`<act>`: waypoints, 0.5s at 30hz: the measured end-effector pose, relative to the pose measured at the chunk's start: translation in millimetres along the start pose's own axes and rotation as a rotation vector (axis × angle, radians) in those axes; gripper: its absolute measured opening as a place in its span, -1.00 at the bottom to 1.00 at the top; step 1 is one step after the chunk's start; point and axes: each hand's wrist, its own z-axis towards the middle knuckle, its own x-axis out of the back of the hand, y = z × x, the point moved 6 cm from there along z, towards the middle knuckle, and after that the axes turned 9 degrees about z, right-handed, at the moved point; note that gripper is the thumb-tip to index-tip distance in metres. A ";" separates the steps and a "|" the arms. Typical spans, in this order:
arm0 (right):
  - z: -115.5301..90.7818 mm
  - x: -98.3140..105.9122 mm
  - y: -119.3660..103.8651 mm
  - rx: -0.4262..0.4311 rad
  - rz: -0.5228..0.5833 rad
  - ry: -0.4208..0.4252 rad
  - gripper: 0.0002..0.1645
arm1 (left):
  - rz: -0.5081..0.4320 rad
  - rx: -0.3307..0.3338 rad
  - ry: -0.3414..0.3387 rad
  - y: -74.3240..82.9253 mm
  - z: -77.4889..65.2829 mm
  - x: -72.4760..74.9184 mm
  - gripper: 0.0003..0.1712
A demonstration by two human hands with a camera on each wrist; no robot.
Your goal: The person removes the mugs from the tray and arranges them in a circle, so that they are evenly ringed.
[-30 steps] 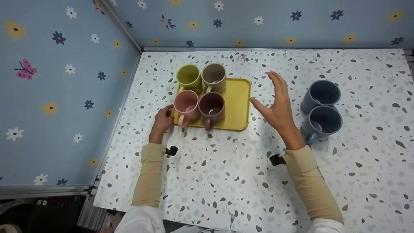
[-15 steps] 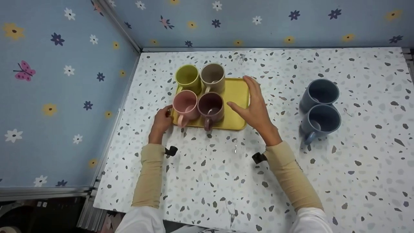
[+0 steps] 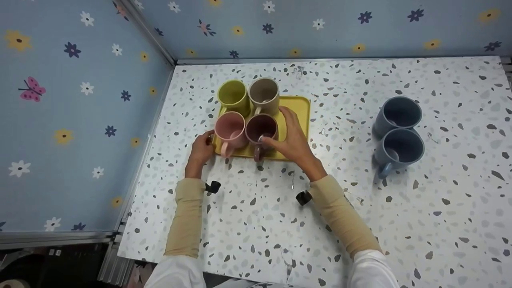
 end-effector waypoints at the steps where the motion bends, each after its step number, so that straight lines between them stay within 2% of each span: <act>1: 0.8 -3.1 7.0 -0.002 -0.008 -0.007 0.07 | 0.001 0.002 -0.003 -0.1 0.3 -0.2 -0.38; 7: 6.2 -21.3 50.2 -0.025 -0.040 -0.046 0.31 | 0.001 0.018 -0.016 -1.5 1.5 -1.5 -0.37; 10: 6.3 -27.7 55.6 -0.050 -0.045 -0.060 0.36 | -0.004 0.019 -0.016 -1.5 1.6 -2.0 -0.37; 15: 6.0 -30.2 59.2 -0.064 -0.073 -0.046 0.30 | -0.013 0.019 -0.014 -1.7 1.5 -1.9 -0.38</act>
